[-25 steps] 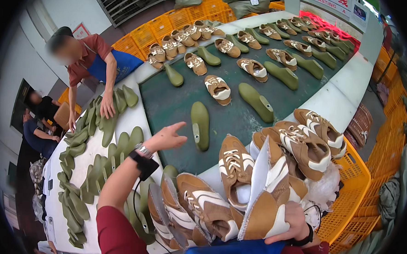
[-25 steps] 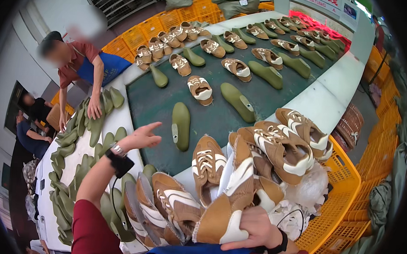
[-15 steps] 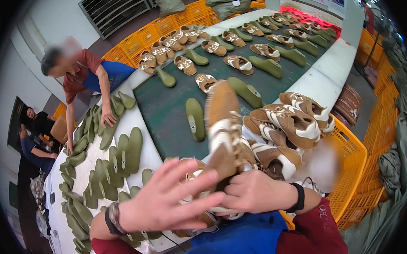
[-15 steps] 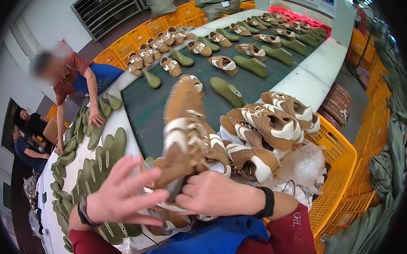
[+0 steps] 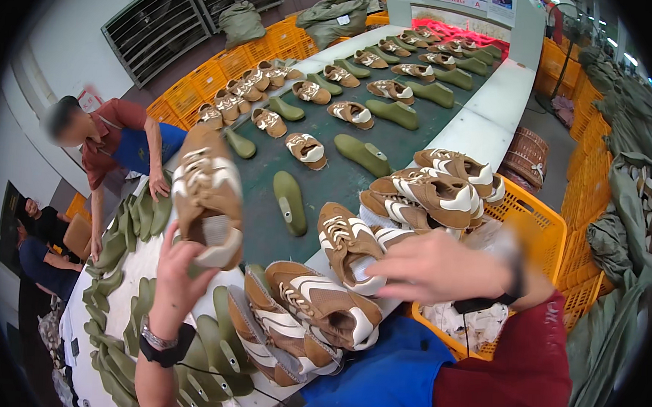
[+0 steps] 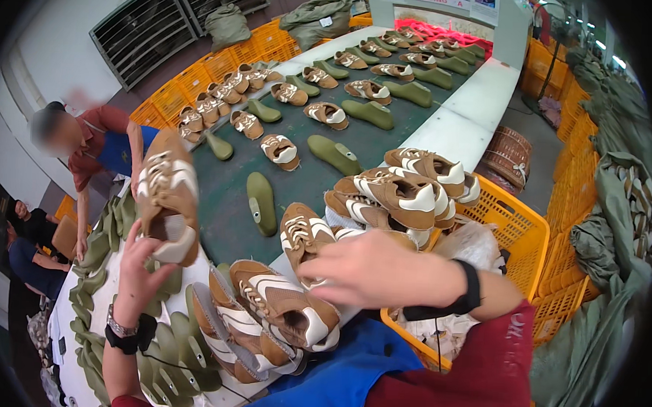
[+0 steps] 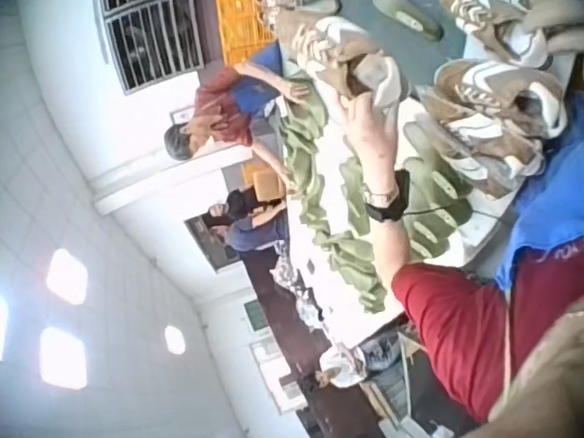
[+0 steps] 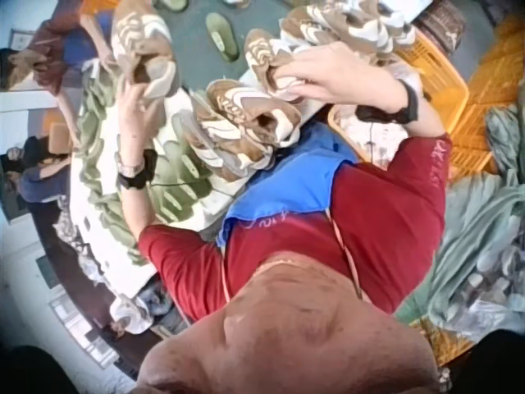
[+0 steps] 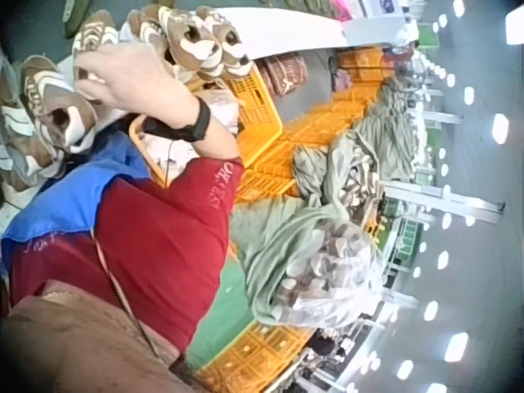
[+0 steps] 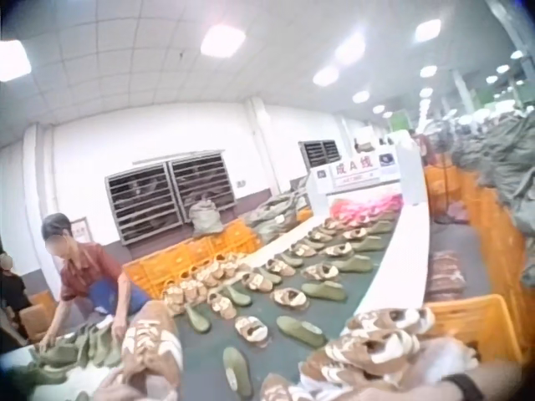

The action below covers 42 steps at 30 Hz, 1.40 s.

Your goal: The recorder is assembling and inspecting shoes on a factory production line.

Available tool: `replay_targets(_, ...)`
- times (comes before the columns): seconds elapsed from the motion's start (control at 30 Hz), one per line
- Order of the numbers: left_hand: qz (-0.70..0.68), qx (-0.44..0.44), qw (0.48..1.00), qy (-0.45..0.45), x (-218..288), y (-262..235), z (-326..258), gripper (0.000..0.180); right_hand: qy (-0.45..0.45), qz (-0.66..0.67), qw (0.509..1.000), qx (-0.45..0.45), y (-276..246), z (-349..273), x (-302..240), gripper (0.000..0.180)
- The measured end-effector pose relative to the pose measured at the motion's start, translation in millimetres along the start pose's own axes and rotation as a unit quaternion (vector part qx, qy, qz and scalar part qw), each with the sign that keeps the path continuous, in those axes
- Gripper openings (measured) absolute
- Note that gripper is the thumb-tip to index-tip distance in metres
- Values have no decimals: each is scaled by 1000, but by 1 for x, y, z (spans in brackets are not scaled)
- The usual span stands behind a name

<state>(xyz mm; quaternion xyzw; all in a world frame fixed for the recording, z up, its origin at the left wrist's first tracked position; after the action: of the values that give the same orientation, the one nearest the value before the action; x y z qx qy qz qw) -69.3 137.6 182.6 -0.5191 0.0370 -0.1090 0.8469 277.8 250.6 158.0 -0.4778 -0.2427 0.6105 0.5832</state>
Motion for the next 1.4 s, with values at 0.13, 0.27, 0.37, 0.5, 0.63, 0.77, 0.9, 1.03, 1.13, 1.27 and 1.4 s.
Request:
replay_targets(0.13, -82, 15, 984, -160, -63, 21, -10, 31, 48, -94, 993, -60, -48, 15, 31, 21)
replay_targets(0.27, -163, 5, 951, -262, -127, 51, -13, 34, 51, -90, 989, -105, -59, 114, 82, 20)
replay_targets(0.37, -97, -12, 957, -274, -162, 80, -5, 40, 0, -69, 987, -144, -16, 209, 120, 24)
replay_targets(0.5, -94, -14, 956, -279, -194, 124, 11, 39, 99, -94, 939, -316, 110, 279, 152, 31)
replay_targets(0.63, -114, -74, 943, -303, -219, 195, 21, 42, 129, -153, 885, -421, 216, 278, 171, 50)
replay_targets(0.77, -114, -45, 970, -211, -230, 270, 26, 37, 227, -97, 857, -451, 272, 271, 193, 80)
replay_targets(0.9, -176, -168, 949, -201, -217, 327, 11, 37, 244, -49, 853, -458, 299, 250, 208, 64)
replay_targets(1.03, -160, -132, 945, -253, -221, 337, 10, 31, 218, -51, 860, -459, 309, 246, 217, 43)
replay_targets(1.13, -158, -133, 942, -263, -221, 330, 12, 50, 340, 21, 807, -483, 303, 245, 226, 38)
replay_targets(1.27, -208, -129, 938, -245, -213, 310, 14, 78, 317, 31, 813, -487, 289, 238, 233, 44)
replay_targets(1.4, -244, -123, 942, -192, -215, 258, 12, 80, 228, -62, 842, -484, 263, 238, 227, 56)
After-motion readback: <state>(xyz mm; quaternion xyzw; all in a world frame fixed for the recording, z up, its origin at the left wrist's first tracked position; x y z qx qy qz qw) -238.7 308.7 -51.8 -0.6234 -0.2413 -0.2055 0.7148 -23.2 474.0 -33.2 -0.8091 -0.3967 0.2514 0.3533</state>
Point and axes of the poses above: each hand's wrist, its own z-axis towards the middle knuckle, its own y-axis out of the palm, x = y × z, the point moved 1 cm from there along z, towards the middle knuckle, and after that the axes turned 2 degrees about y, right-handed, at the moved point
